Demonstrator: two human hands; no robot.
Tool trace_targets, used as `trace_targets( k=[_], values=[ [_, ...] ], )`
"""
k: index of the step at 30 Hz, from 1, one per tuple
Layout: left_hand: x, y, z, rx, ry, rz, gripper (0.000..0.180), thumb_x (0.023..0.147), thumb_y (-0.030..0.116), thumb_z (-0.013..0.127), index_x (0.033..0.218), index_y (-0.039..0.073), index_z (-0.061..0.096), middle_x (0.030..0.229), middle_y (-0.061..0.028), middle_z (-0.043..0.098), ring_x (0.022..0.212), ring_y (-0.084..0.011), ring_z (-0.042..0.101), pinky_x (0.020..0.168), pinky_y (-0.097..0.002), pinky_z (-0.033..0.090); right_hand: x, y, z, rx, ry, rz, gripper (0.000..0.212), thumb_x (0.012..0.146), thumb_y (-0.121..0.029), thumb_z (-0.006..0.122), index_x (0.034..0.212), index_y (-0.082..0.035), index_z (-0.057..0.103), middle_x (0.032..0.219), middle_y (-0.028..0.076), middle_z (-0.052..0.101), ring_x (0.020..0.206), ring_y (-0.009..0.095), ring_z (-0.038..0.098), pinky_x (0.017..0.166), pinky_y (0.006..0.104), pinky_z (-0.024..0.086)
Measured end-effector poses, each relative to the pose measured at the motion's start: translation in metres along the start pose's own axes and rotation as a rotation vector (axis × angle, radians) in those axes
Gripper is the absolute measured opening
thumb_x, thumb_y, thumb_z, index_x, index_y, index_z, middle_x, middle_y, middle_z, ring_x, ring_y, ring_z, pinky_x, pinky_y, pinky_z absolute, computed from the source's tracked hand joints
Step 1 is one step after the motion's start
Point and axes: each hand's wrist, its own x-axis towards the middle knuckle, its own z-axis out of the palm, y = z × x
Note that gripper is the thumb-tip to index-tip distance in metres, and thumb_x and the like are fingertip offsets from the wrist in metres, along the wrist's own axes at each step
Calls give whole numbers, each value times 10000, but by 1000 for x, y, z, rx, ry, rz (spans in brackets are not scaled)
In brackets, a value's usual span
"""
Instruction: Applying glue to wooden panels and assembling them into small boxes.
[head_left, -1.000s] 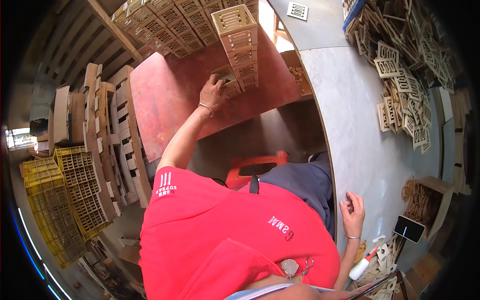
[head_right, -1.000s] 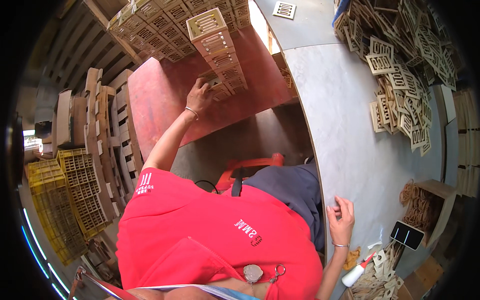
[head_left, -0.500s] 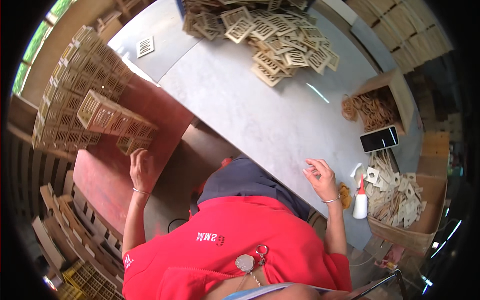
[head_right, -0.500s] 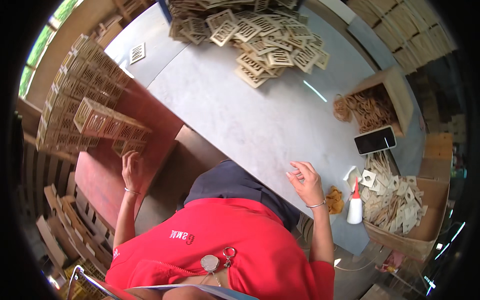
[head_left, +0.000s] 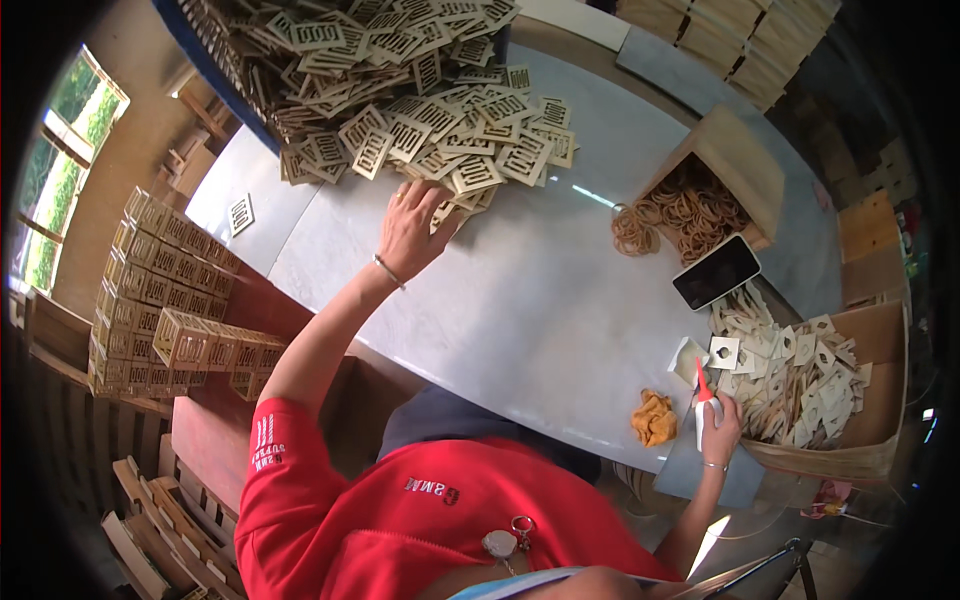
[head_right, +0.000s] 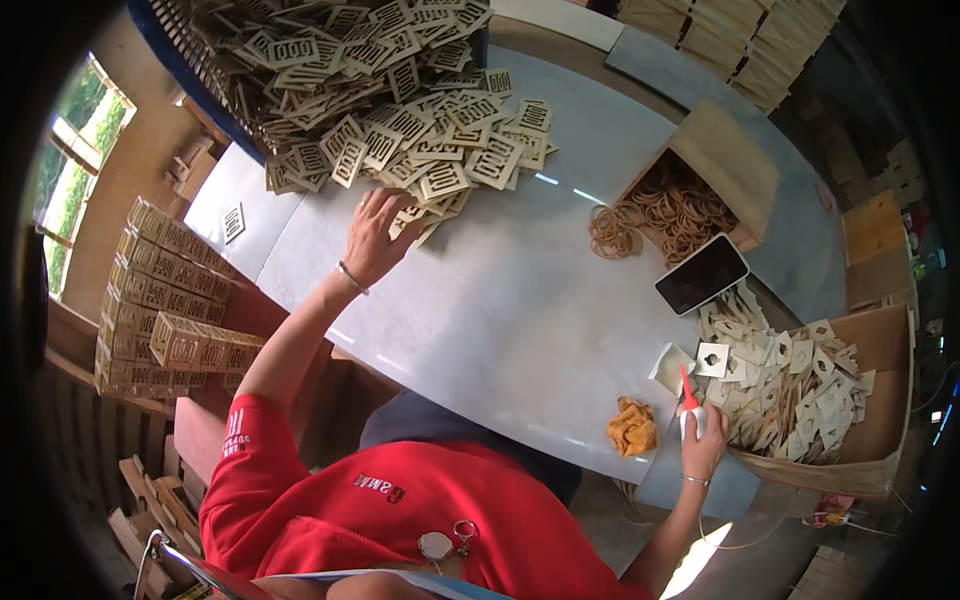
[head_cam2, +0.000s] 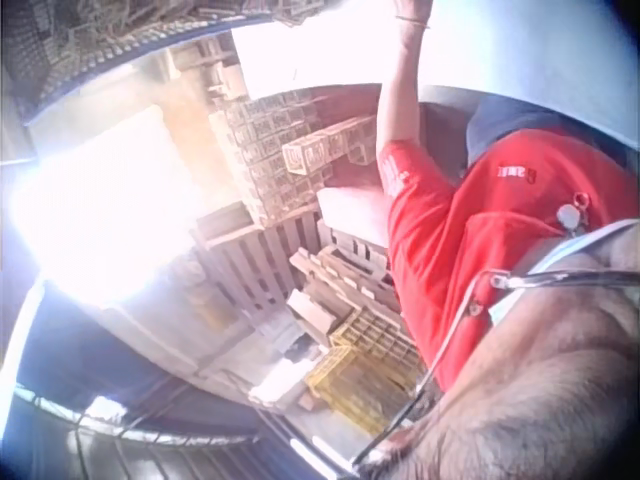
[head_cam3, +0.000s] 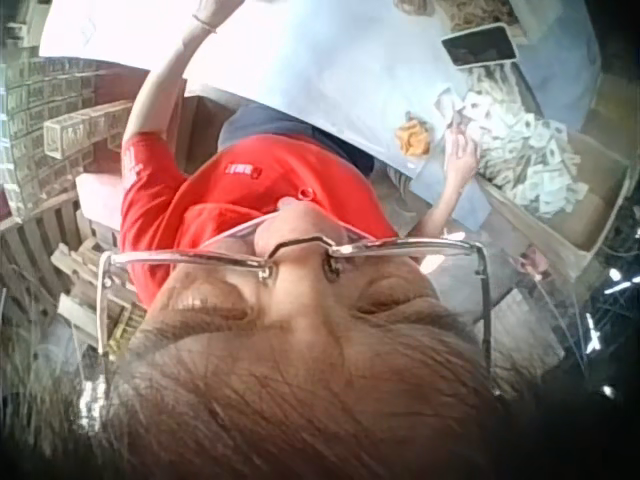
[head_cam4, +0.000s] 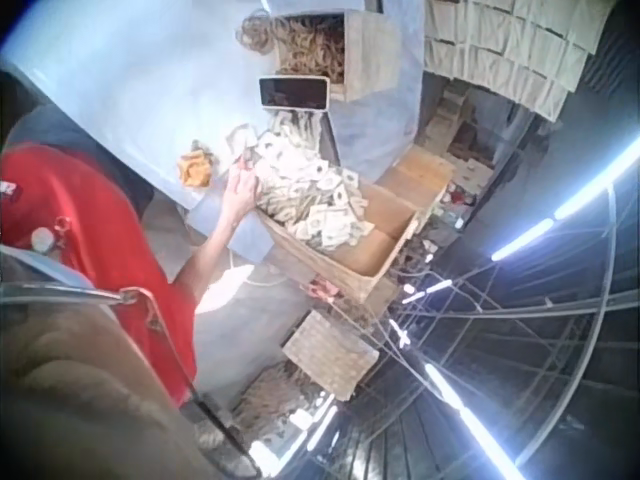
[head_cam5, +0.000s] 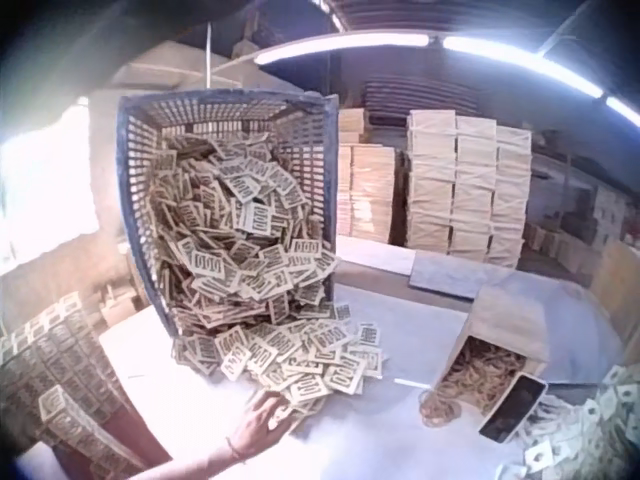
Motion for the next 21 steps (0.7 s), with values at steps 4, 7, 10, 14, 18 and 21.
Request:
trace_targets(
  k=[4, 7, 10, 14, 18, 21],
  values=[
    [76, -7, 41, -6, -77, 44, 243, 800, 236, 651, 969, 68, 610, 988, -86, 576, 944, -289, 527, 812, -377, 428, -16, 29, 1, -27, -28, 76, 369, 791, -209, 661, 1085, -3, 573, 1041, 185, 573, 985, 369, 524, 887, 453, 408],
    [132, -14, 73, 92, -194, -44, 422, 797, 379, 640, 1097, 85, 602, 1134, -105, 561, 1064, -306, 507, 895, -418, 401, -22, 31, 1, 36, -8, 101, 383, 783, -218, 669, 1082, 0, 570, 1054, 192, 566, 985, 381, 511, 887, 456, 405],
    [159, -10, 98, 334, -358, -217, 663, 781, 560, 594, 1279, 129, 521, 1366, -113, 441, 1251, -328, 412, 1023, -496, 306, -23, 33, -3, 48, -31, 141, 419, 768, -232, 684, 1096, -1, 563, 1056, 201, 564, 1003, 384, 501, 886, 453, 406],
    [148, -3, 118, 476, -529, -216, 679, 770, 625, 565, 1320, 232, 498, 1426, -103, 378, 1318, -361, 321, 1058, -568, 205, -34, 43, -5, 12, -78, 134, 490, 742, -246, 711, 1132, 2, 550, 1057, 210, 562, 992, 387, 511, 873, 454, 415],
    [108, 8, 104, 403, -481, 0, 536, 798, 505, 583, 1261, 238, 545, 1357, -87, 434, 1257, -353, 360, 1038, -547, 217, -39, 37, -10, 143, -160, 232, 563, 737, -239, 727, 1187, 22, 512, 1075, 223, 558, 990, 382, 529, 869, 439, 426],
    [73, 11, 98, 386, -392, 117, 450, 822, 407, 575, 1239, 239, 562, 1360, -81, 432, 1247, -344, 370, 1021, -538, 234, -36, 52, -1, 217, -156, 210, 608, 740, -228, 729, 1224, 40, 478, 1117, 223, 553, 1023, 367, 534, 893, 423, 422]
  ],
)
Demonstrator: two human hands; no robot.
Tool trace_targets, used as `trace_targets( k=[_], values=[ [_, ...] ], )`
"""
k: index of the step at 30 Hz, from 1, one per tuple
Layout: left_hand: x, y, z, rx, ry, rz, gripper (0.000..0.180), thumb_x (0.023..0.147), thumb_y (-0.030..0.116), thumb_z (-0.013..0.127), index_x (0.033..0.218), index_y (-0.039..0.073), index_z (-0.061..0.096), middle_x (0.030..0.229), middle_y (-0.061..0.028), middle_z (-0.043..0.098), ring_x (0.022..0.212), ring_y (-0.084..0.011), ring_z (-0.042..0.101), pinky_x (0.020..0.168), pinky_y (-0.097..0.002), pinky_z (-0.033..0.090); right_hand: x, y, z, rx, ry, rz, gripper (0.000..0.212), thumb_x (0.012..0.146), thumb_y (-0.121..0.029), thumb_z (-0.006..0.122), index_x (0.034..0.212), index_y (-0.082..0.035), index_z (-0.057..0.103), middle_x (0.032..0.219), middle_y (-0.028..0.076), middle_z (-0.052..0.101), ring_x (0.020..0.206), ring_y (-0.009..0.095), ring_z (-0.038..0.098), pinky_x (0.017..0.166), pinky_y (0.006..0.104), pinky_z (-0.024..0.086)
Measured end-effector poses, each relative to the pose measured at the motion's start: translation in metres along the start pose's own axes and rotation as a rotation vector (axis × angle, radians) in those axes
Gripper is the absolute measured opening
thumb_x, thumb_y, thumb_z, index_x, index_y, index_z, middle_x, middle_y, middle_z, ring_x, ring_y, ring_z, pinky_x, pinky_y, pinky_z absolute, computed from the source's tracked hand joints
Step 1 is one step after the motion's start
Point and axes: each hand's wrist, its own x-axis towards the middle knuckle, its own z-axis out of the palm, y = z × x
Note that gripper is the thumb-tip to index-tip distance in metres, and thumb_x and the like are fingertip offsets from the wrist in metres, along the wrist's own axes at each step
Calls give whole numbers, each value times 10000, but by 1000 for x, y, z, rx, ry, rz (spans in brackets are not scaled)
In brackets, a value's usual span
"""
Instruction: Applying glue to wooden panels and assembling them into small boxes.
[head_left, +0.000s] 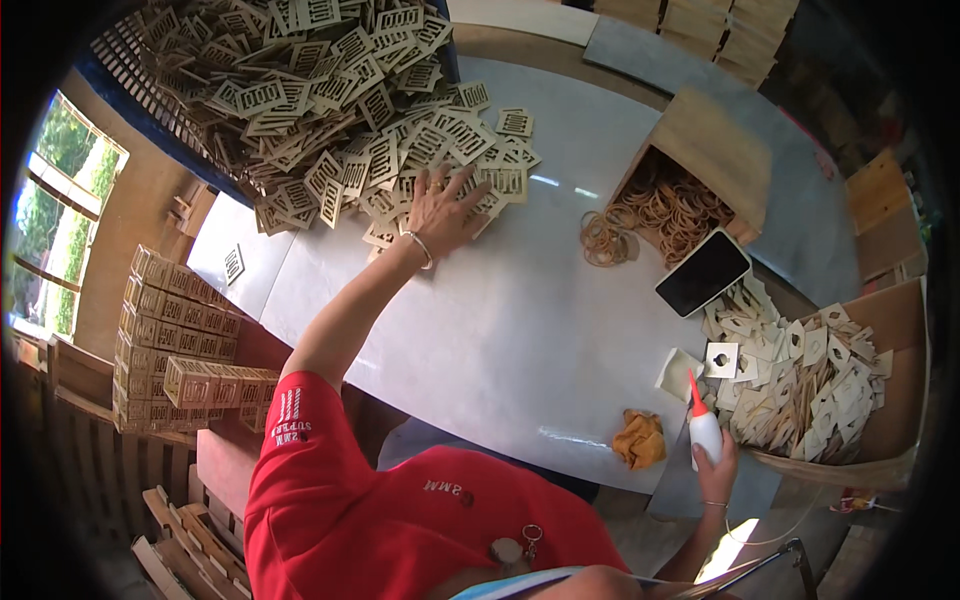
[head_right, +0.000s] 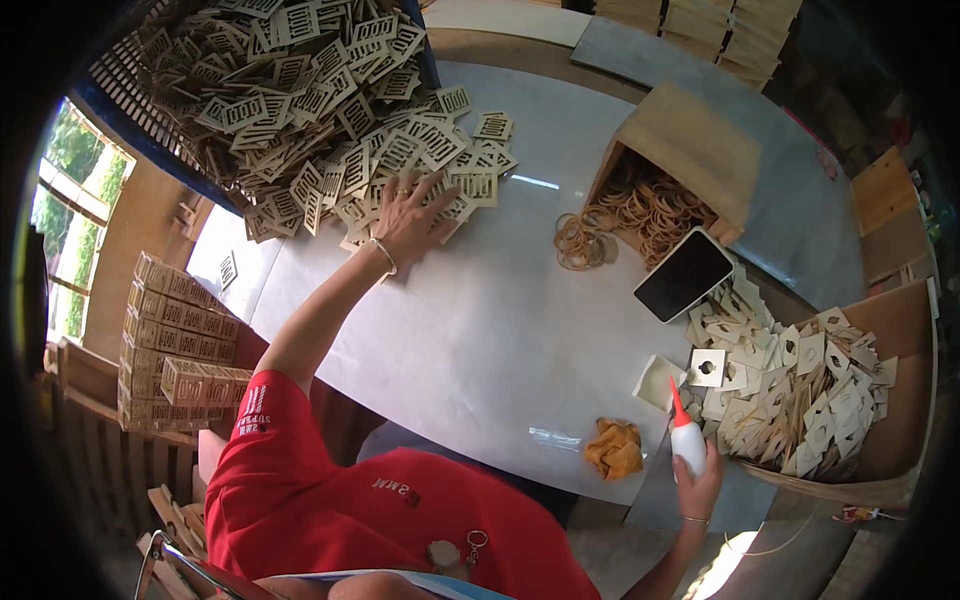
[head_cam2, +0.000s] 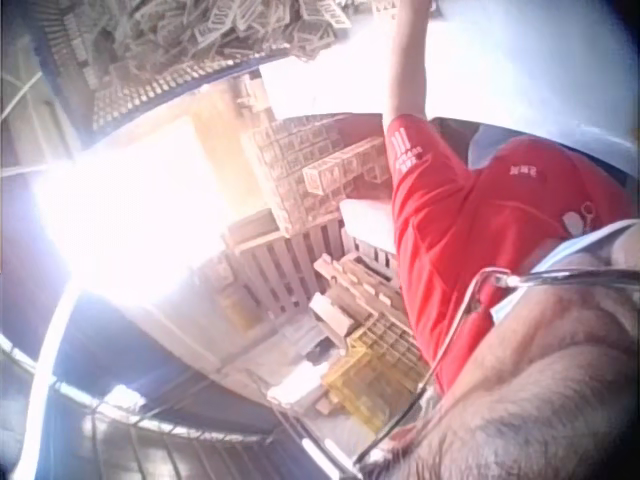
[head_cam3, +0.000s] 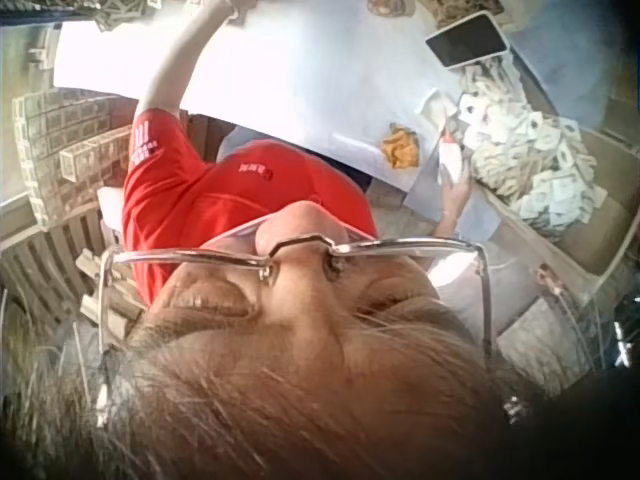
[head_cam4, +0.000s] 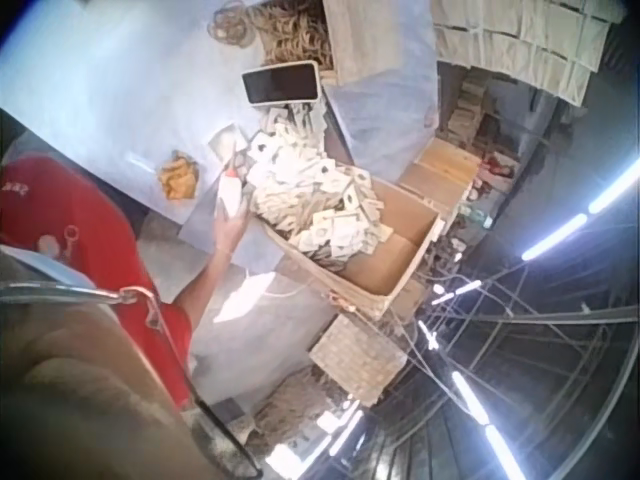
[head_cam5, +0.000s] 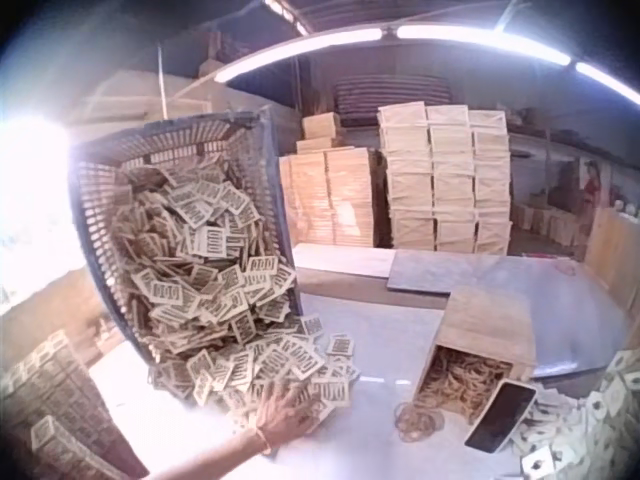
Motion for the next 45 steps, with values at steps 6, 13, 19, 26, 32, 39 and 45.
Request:
trace_targets(
  k=[6, 13, 19, 26, 32, 39, 45],
  values=[
    [-37, 15, -13, -121, 66, 108, 579, 735, 203, 690, 1285, 164, 511, 1386, -122, 398, 1240, -329, 387, 1004, -488, 292, 11, 6, -5, 92, -51, 64, 695, 703, -215, 754, 1267, 45, 442, 1189, 226, 537, 1070, 340, 534, 929, 407, 417],
    [-58, 13, -12, 7, -42, 66, 745, 646, 304, 730, 1295, 39, 476, 1252, -164, 510, 1204, -333, 410, 1025, -481, 294, 0, 5, 10, 158, 80, 70, 790, 587, -249, 836, 1247, -7, 477, 1150, 207, 561, 1053, 325, 554, 904, 402, 442],
    [-44, 16, -47, -59, 251, 230, 719, 623, 255, 759, 1250, 30, 487, 1142, -140, 536, 1102, -312, 466, 982, -475, 320, -26, -22, 5, 719, 366, 201, 659, 691, -173, 791, 1247, -22, 470, 1092, 130, 565, 987, 208, 559, 836, 304, 468],
    [-83, 44, -38, -1226, 108, -403, 369, 777, 240, 729, 1043, 18, 602, 795, -60, 597, 673, -179, 581, 585, -304, 467, -43, -55, 1, 1476, 621, 132, 404, 857, -191, 637, 1209, -58, 490, 1110, 105, 557, 1050, 234, 547, 856, 367, 472],
    [-133, 110, -63, -1939, -366, -872, 137, 884, 114, 578, 907, -18, 607, 762, -53, 605, 671, -140, 603, 587, -258, 488, -30, -74, 14, 1889, 308, 263, 380, 883, -374, 583, 1145, -101, 542, 1133, 68, 607, 1038, 235, 571, 772, 387, 496],
    [-148, 130, -100, -1915, -415, -652, 162, 891, 129, 597, 936, -25, 620, 800, -47, 634, 699, -102, 579, 625, -241, 469, -20, -107, 24, 1910, 57, 200, 583, 849, -452, 628, 1259, -66, 475, 1254, 106, 546, 1102, 246, 547, 753, 350, 513],
    [-166, 125, -120, -1830, -436, -582, 160, 925, 130, 566, 950, -21, 609, 833, -39, 645, 728, -81, 570, 665, -238, 458, -19, -174, 27, 1588, 26, 72, 643, 863, -395, 634, 1326, -12, 406, 1295, 127, 500, 1164, 251, 517, 851, 381, 502]
  ],
)
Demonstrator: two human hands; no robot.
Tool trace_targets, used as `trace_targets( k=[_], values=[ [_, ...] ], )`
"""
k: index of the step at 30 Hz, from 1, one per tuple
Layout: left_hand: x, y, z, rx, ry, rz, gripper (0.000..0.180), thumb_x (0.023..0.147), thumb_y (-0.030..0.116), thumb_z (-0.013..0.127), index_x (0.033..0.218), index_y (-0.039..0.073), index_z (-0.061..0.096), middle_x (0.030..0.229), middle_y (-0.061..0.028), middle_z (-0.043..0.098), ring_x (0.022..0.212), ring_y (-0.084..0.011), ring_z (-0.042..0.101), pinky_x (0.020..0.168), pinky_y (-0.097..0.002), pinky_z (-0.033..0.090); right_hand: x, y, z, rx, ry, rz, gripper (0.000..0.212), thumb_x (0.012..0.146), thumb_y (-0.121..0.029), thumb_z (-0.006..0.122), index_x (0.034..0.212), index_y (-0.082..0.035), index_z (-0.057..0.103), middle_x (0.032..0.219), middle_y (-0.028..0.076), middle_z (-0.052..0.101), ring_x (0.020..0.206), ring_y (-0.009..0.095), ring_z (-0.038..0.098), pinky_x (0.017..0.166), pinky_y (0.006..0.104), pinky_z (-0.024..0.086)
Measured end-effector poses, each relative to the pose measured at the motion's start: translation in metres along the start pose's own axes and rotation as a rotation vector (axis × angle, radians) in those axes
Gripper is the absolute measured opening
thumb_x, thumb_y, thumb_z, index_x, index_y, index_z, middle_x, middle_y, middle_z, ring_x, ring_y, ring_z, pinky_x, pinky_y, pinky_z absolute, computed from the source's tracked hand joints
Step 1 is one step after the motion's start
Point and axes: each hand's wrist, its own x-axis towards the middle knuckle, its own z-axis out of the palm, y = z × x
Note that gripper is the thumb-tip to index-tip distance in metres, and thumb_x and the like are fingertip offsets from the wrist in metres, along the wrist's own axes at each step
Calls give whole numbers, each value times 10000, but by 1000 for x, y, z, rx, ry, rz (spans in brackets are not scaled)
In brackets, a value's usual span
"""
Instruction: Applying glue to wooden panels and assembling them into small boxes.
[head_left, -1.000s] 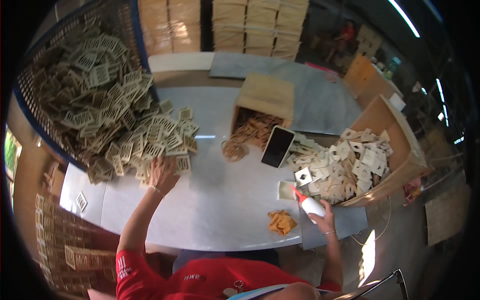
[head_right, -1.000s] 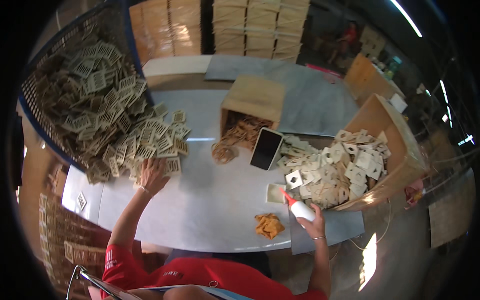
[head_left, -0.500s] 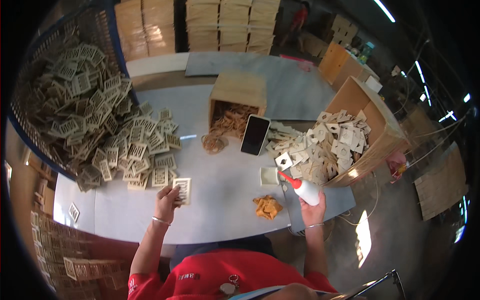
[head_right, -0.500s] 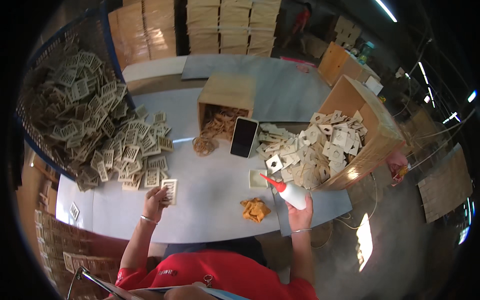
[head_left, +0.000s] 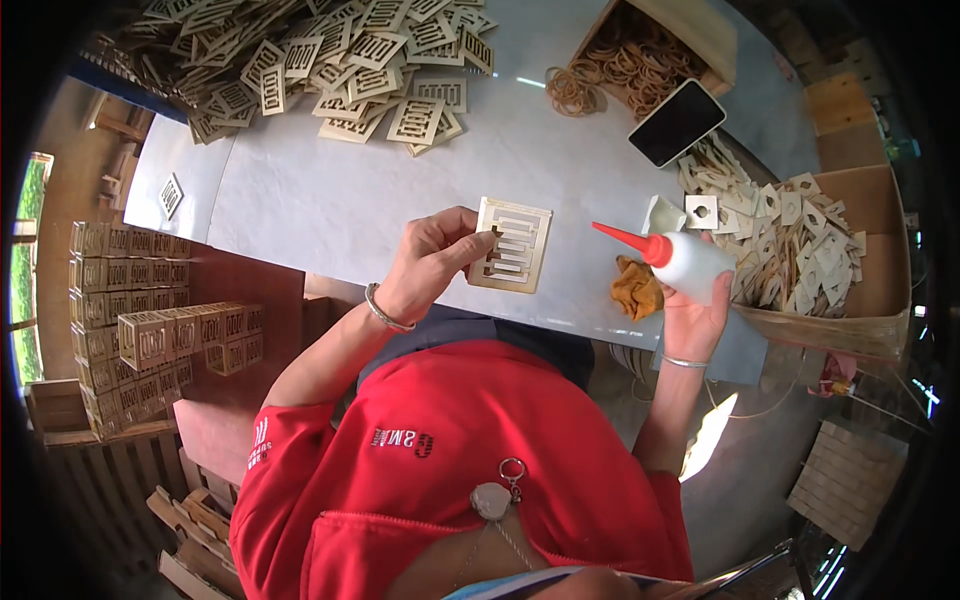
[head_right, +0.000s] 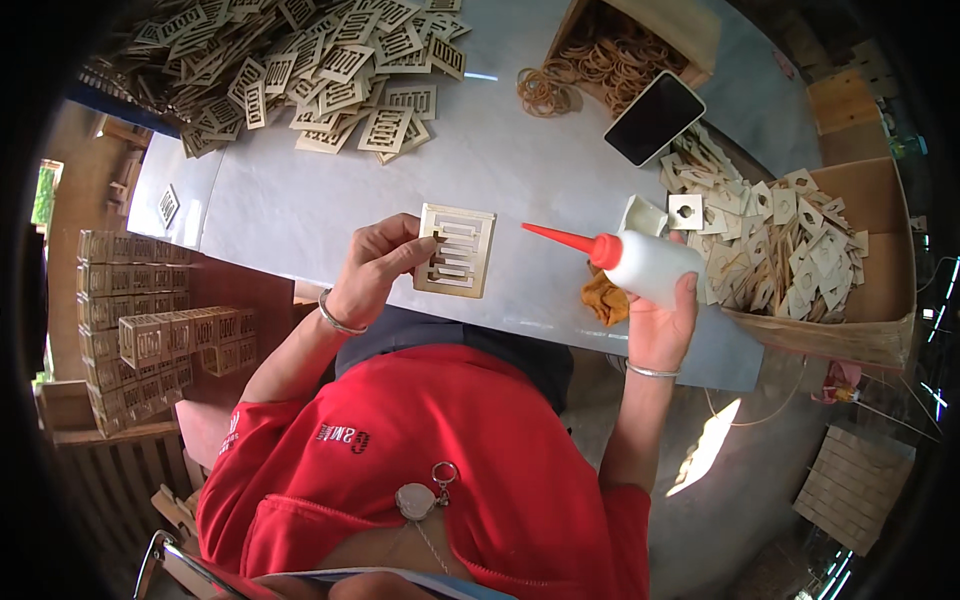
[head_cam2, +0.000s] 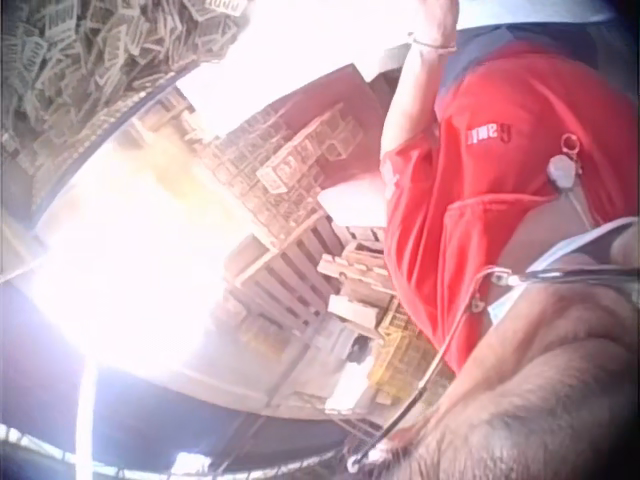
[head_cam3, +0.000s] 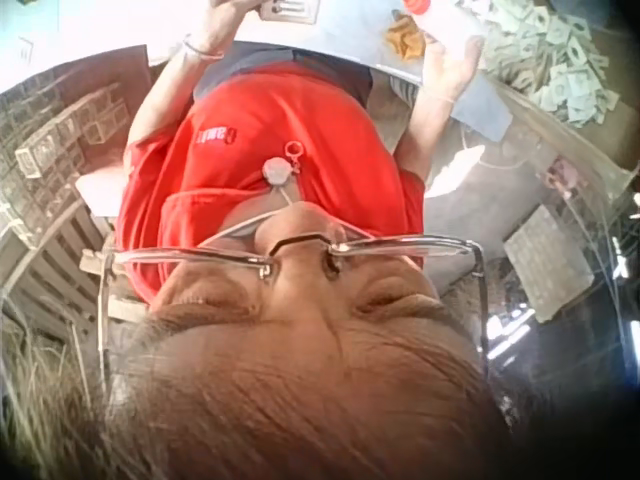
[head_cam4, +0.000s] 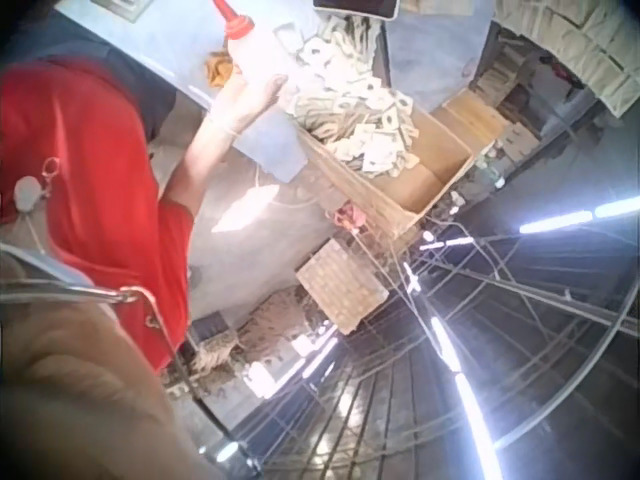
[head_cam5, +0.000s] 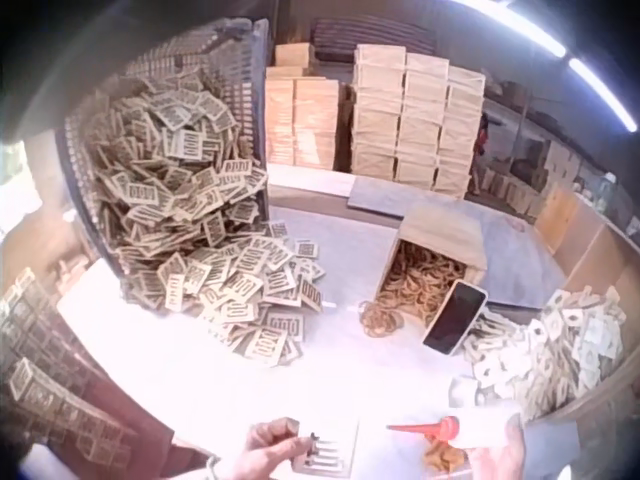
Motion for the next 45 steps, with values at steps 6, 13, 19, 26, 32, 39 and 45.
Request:
trace_targets(
  k=[6, 13, 19, 26, 32, 39, 45],
  values=[
    [-14, -5, -2, 26, 8, 47, 137, 917, 100, 577, 946, -31, 608, 838, -42, 646, 737, -69, 565, 663, -226, 456, -1, 3, 44, -173, -23, -23, 651, 854, -355, 642, 1334, 15, 403, 1272, 108, 485, 1135, 240, 510, 938, 404, 444],
    [-16, 3, -3, 144, 75, 60, 140, 870, 100, 607, 902, -35, 623, 716, -26, 630, 634, -38, 535, 571, -212, 448, 6, 11, 65, -220, -50, -34, 641, 816, -260, 691, 1298, 63, 419, 1235, 134, 495, 1118, 244, 516, 963, 395, 427],
    [-17, 5, -4, 143, 70, 59, 143, 869, 103, 615, 894, -37, 605, 704, -23, 620, 628, -37, 539, 565, -207, 450, 9, 13, 75, -291, -75, -65, 676, 793, -265, 716, 1291, 79, 416, 1186, 141, 503, 1095, 250, 525, 959, 390, 427],
    [-17, 4, -6, 165, 63, 42, 165, 880, 119, 622, 908, -43, 598, 705, -28, 623, 627, -41, 553, 568, -209, 461, 8, 13, 84, -394, -126, -145, 688, 777, -264, 727, 1300, 59, 418, 1159, 136, 504, 1065, 245, 531, 942, 379, 426],
    [-17, 7, -4, 187, 81, 44, 166, 882, 116, 623, 909, -45, 599, 703, -32, 627, 640, -46, 570, 574, -206, 471, 8, 13, 80, -485, -183, -215, 673, 809, -270, 677, 1332, 48, 398, 1197, 144, 502, 1114, 263, 514, 983, 396, 394],
    [-17, 3, -1, 245, 91, 83, 153, 878, 104, 622, 906, -46, 605, 703, -31, 621, 638, -44, 564, 567, -204, 464, 1, 7, 83, -573, -171, -348, 647, 806, -248, 678, 1312, 54, 411, 1172, 154, 505, 1085, 268, 524, 960, 390, 410],
    [-18, 1, 1, 220, 123, 84, 146, 875, 95, 619, 907, -47, 603, 698, -23, 610, 622, -39, 537, 554, -208, 450, -1, 2, 79, -602, -160, -338, 639, 803, -243, 683, 1304, 51, 416, 1158, 154, 504, 1066, 263, 529, 945, 387, 425]
  ],
)
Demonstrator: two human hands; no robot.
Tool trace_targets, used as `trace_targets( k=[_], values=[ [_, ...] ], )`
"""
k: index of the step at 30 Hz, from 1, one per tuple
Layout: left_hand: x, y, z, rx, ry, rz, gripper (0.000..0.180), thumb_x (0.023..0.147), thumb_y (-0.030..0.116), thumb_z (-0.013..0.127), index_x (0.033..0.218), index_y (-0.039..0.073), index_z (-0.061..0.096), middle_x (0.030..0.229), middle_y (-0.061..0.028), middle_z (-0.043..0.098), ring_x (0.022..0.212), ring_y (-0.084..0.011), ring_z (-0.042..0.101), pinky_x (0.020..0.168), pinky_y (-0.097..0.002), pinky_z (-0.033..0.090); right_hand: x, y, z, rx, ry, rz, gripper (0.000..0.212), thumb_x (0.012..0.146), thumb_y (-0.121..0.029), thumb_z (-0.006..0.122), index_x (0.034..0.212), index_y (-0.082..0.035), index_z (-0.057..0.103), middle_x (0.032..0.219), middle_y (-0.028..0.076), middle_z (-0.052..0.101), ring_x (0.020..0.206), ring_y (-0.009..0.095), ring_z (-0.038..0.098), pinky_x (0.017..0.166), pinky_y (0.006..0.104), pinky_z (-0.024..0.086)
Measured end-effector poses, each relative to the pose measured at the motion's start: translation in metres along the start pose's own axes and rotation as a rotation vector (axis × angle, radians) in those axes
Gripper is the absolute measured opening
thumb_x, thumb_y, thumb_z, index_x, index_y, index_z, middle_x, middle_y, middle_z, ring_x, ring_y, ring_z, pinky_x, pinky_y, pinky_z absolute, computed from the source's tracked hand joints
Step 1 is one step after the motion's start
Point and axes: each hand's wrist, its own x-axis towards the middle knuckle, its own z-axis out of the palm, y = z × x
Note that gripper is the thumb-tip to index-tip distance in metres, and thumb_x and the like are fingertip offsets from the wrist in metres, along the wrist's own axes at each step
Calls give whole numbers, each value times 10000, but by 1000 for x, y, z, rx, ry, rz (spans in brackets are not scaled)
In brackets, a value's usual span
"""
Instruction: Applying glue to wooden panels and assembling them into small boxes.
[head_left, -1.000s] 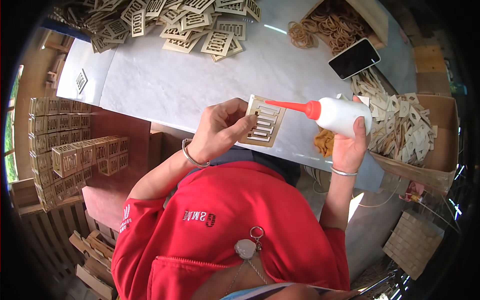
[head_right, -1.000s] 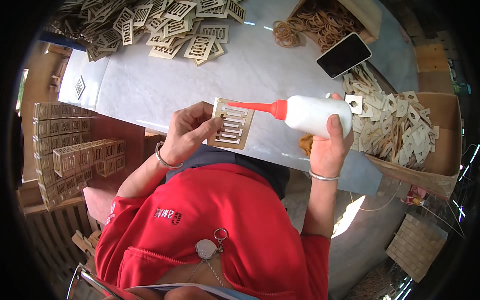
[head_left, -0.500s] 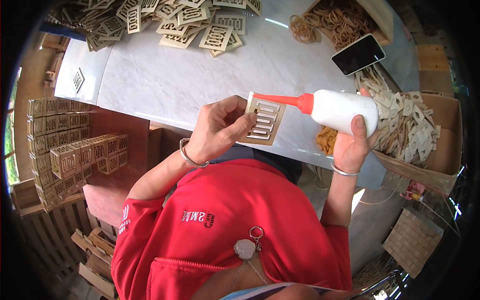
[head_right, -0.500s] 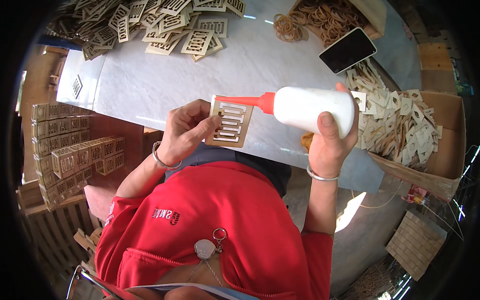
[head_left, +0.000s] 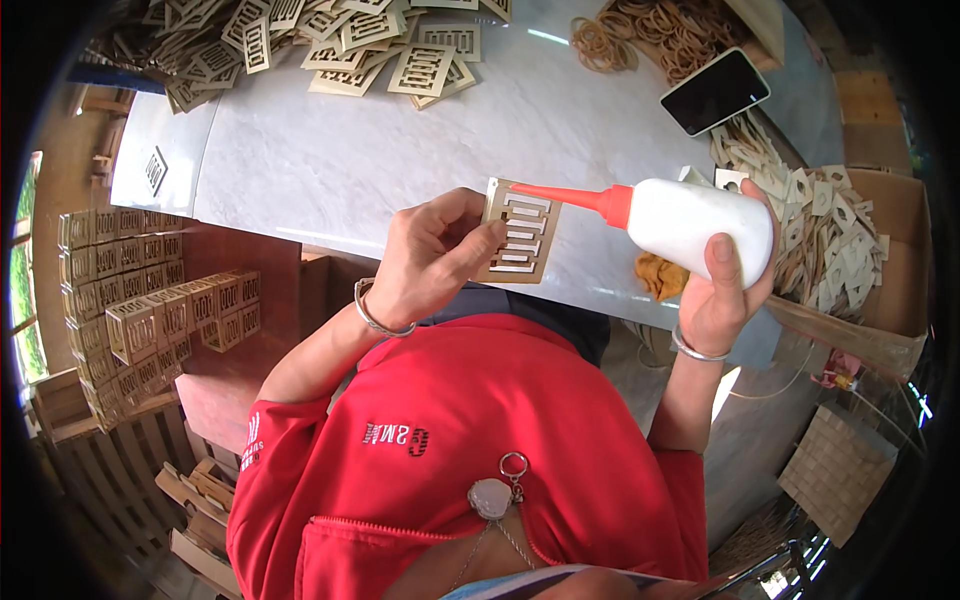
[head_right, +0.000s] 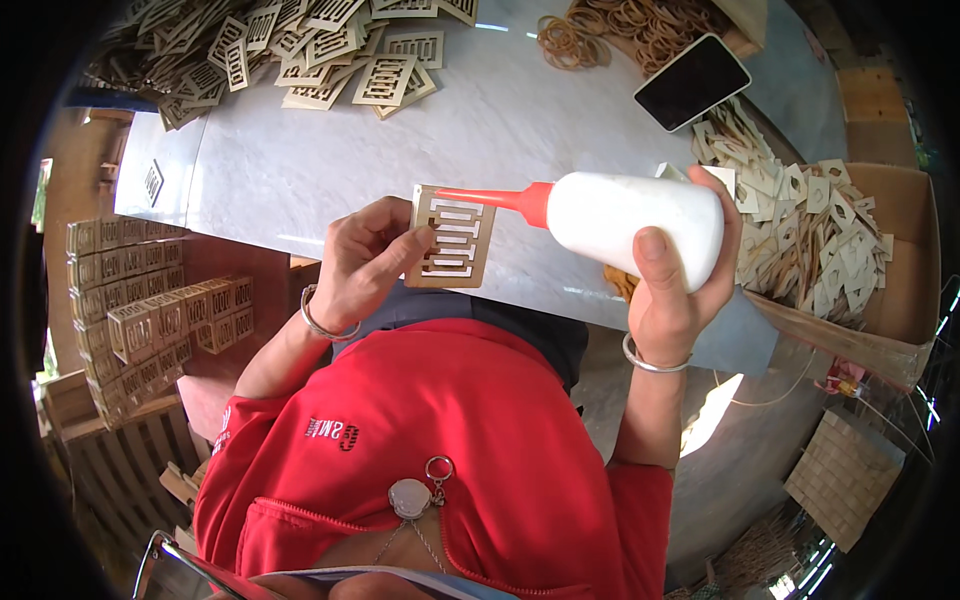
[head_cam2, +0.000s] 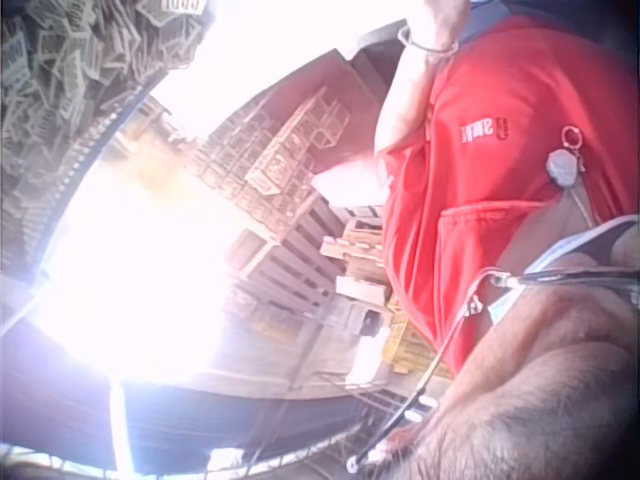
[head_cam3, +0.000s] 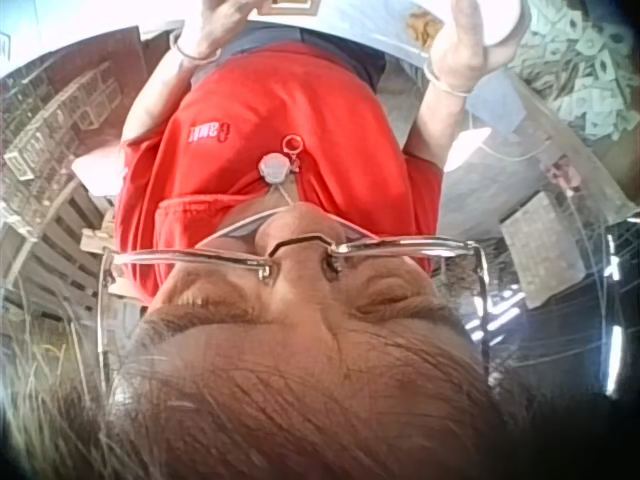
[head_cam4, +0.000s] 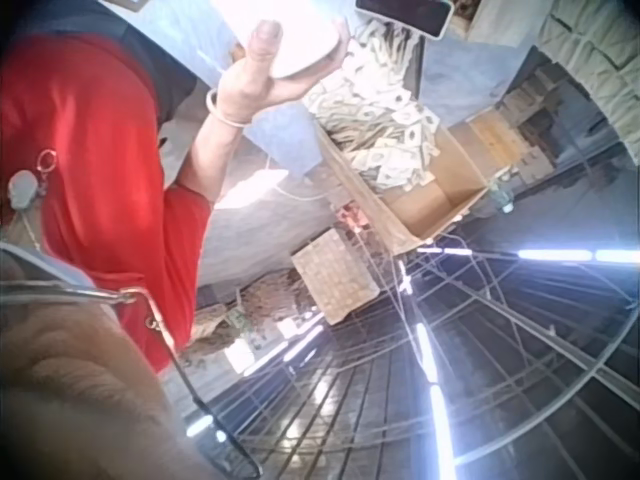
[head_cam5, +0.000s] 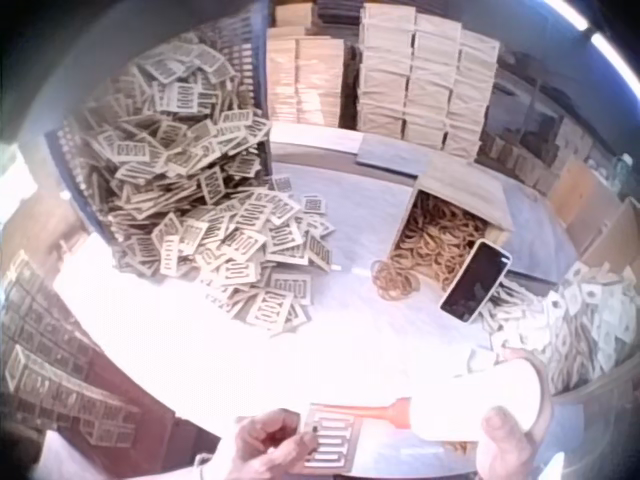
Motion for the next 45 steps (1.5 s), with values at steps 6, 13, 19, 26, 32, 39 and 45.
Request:
trace_targets(
  k=[6, 13, 19, 26, 32, 39, 45],
  values=[
    [-1, -3, 0, -11, 0, 31, 132, 878, 91, 614, 905, -38, 607, 700, -26, 615, 627, -41, 532, 558, -211, 447, -2, -1, -10, 36, 61, 37, 632, 751, -211, 732, 1261, 32, 448, 1174, 119, 505, 1025, 210, 523, 893, 336, 437],
    [-1, 3, 0, -70, -23, 17, 122, 898, 82, 594, 911, -39, 605, 750, -22, 634, 679, -44, 546, 608, -205, 457, -3, 5, -27, 35, 98, 36, 611, 765, -212, 719, 1257, 40, 458, 1146, 120, 511, 1033, 211, 517, 911, 340, 425],
    [1, 5, -1, -197, -69, -22, 126, 917, 83, 578, 940, -40, 599, 821, -47, 649, 743, -61, 574, 674, -214, 475, -4, 10, -34, 119, 139, 123, 586, 795, -223, 698, 1256, 49, 460, 1116, 126, 522, 1029, 226, 526, 918, 355, 423],
    [5, -5, -1, -416, -88, -107, 126, 915, 106, 580, 925, -17, 602, 803, -29, 630, 717, -60, 548, 657, -216, 441, -3, 26, -43, 254, 165, 225, 596, 840, -244, 633, 1313, 44, 410, 1193, 163, 522, 1135, 275, 506, 983, 409, 400],
    [7, -3, 0, -496, -91, -174, 106, 908, 104, 581, 910, 1, 607, 783, -13, 618, 671, -50, 519, 600, -206, 401, -2, 30, -42, 335, 190, 256, 587, 810, -226, 671, 1264, 78, 456, 1178, 165, 535, 1097, 263, 532, 973, 391, 406],
    [7, -3, 1, -535, -117, -172, 90, 909, 93, 576, 909, 9, 608, 788, -17, 622, 673, -47, 521, 595, -205, 402, -5, 33, -47, 360, 193, 260, 578, 809, -218, 668, 1263, 74, 462, 1184, 160, 538, 1099, 264, 533, 983, 396, 398],
    [9, -8, 0, -519, -109, -158, 88, 909, 99, 571, 907, 21, 611, 752, 11, 595, 630, -28, 457, 564, -193, 339, -8, 35, -49, 380, 187, 260, 578, 807, -219, 668, 1265, 66, 461, 1186, 157, 538, 1101, 262, 533, 982, 394, 398]
  ],
)
